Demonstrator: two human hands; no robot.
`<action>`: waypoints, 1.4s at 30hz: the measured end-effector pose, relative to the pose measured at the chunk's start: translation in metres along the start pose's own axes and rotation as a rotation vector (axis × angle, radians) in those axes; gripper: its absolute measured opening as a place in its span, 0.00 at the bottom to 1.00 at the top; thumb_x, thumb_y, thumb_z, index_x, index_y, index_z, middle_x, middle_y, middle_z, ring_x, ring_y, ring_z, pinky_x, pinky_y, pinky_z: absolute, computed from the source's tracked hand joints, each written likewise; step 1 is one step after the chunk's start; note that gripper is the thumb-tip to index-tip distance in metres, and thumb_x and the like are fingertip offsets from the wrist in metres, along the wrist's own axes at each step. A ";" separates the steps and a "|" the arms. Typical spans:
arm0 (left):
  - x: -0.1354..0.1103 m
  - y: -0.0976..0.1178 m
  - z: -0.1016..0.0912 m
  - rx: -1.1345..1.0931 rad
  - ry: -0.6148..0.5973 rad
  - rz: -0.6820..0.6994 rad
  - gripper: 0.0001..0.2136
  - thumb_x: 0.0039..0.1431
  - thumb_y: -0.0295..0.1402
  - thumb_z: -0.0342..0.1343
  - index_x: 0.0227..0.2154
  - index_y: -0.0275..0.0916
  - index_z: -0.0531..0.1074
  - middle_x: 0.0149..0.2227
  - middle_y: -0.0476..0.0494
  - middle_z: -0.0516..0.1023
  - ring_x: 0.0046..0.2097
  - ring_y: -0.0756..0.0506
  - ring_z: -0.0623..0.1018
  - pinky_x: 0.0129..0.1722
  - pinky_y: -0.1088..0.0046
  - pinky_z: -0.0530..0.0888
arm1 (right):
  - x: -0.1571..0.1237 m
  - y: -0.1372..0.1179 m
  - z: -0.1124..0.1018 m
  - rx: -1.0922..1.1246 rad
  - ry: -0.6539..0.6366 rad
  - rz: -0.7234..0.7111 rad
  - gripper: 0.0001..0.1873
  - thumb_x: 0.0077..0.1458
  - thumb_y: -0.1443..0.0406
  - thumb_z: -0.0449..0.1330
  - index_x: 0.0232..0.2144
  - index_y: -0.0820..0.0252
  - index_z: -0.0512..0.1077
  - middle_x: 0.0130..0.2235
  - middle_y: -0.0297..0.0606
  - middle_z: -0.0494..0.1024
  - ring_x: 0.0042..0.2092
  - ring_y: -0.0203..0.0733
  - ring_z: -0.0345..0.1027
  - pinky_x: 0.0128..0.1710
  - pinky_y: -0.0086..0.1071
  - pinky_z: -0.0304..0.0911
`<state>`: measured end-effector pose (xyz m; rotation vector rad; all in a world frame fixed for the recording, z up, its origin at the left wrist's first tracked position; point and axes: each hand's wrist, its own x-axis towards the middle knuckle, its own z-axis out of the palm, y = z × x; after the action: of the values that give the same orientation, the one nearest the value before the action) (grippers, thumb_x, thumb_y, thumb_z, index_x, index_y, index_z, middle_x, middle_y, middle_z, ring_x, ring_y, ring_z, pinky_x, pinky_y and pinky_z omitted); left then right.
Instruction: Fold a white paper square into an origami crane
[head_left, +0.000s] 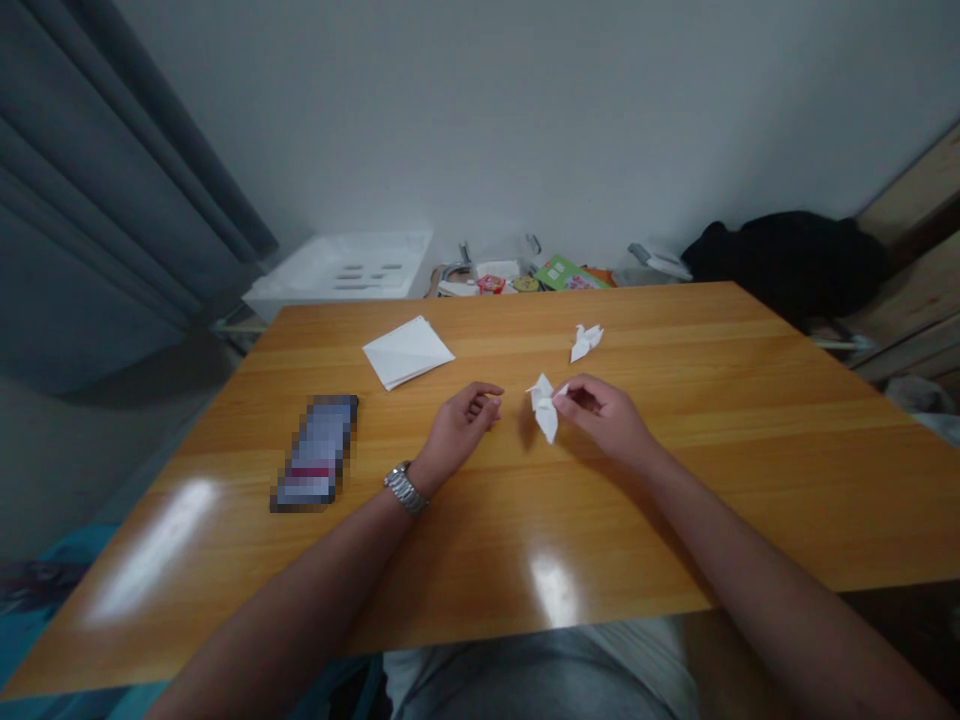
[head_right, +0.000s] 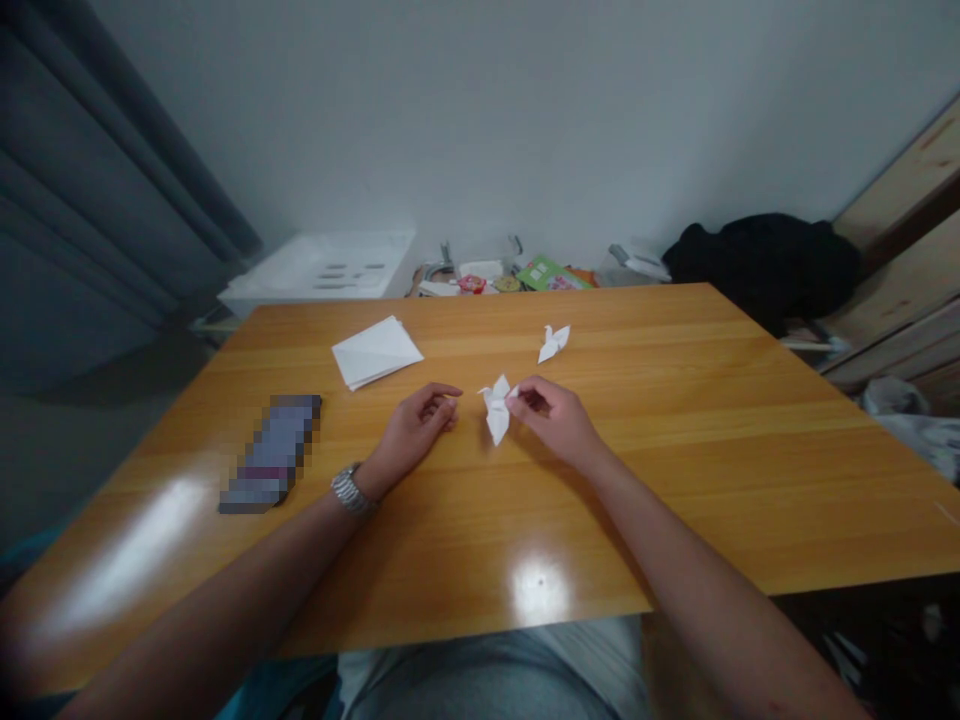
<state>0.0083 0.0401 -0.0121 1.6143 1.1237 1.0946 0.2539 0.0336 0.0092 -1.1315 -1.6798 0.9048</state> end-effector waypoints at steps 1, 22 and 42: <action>0.000 0.000 -0.001 0.025 0.008 0.009 0.16 0.65 0.44 0.55 0.46 0.37 0.74 0.30 0.46 0.77 0.32 0.49 0.78 0.33 0.75 0.75 | 0.002 0.004 -0.003 0.004 0.048 0.000 0.11 0.58 0.55 0.63 0.34 0.56 0.73 0.35 0.37 0.78 0.37 0.44 0.71 0.40 0.37 0.66; 0.001 0.000 -0.006 0.251 -0.004 0.040 0.10 0.66 0.38 0.54 0.42 0.38 0.76 0.34 0.46 0.80 0.35 0.49 0.79 0.35 0.76 0.74 | 0.022 0.056 -0.062 -0.378 0.346 0.119 0.17 0.57 0.50 0.60 0.30 0.57 0.75 0.30 0.40 0.80 0.31 0.47 0.74 0.32 0.37 0.68; 0.001 0.004 -0.006 0.284 -0.039 0.043 0.11 0.67 0.39 0.52 0.41 0.38 0.75 0.34 0.46 0.81 0.36 0.47 0.80 0.36 0.74 0.74 | 0.036 0.089 -0.069 -0.299 0.465 0.193 0.15 0.54 0.53 0.62 0.32 0.60 0.75 0.31 0.42 0.81 0.25 0.44 0.75 0.24 0.36 0.73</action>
<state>0.0031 0.0410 -0.0065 1.8781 1.2675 0.9589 0.3377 0.1017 -0.0385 -1.5889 -1.3597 0.4573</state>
